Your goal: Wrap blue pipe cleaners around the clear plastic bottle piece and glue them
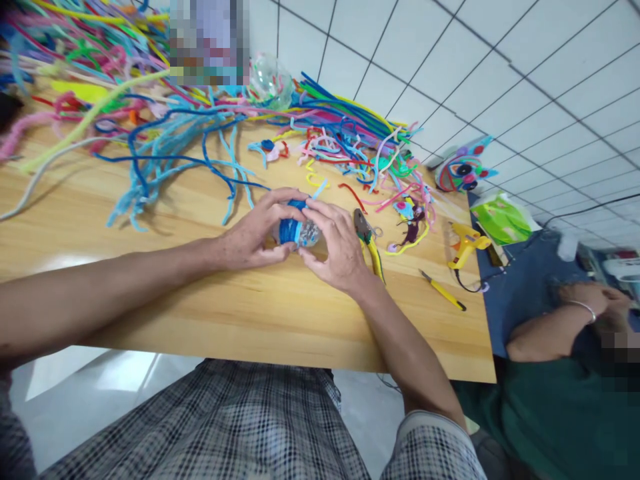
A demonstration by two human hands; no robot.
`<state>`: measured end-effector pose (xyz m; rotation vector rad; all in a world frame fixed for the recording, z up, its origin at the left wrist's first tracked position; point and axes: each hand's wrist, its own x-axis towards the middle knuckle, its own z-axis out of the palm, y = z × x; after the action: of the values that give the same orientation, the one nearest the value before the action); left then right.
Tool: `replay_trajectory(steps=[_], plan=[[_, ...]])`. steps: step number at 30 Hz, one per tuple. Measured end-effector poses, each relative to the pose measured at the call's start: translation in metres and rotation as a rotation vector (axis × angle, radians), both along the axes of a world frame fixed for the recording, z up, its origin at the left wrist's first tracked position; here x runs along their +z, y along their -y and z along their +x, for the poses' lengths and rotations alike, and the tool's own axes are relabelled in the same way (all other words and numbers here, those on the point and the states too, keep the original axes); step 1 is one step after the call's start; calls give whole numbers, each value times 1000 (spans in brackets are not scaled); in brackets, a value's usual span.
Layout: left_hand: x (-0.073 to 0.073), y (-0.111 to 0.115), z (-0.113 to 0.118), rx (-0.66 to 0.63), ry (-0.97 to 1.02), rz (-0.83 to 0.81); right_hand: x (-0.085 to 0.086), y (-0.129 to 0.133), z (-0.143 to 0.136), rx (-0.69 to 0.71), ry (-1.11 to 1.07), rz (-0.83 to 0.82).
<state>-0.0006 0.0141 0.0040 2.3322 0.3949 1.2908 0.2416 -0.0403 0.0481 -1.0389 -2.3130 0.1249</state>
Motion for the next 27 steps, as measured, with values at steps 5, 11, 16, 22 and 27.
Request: replay_trajectory(steps=[5,11,16,22,27], plan=[[2,1,-1,9,-35,-36,-4,-1,-1,13,-8,54],[8,2,-4,-8,-49,-136,-3,-2,-2,-19,-3,3],[9,1,-1,20,-53,-161,0,-2,1,18,-11,-15],[6,1,-1,34,-52,-138,-5,-3,-2,-14,7,-7],[8,5,-5,24,-46,-64,-9,0,-3,5,-28,45]])
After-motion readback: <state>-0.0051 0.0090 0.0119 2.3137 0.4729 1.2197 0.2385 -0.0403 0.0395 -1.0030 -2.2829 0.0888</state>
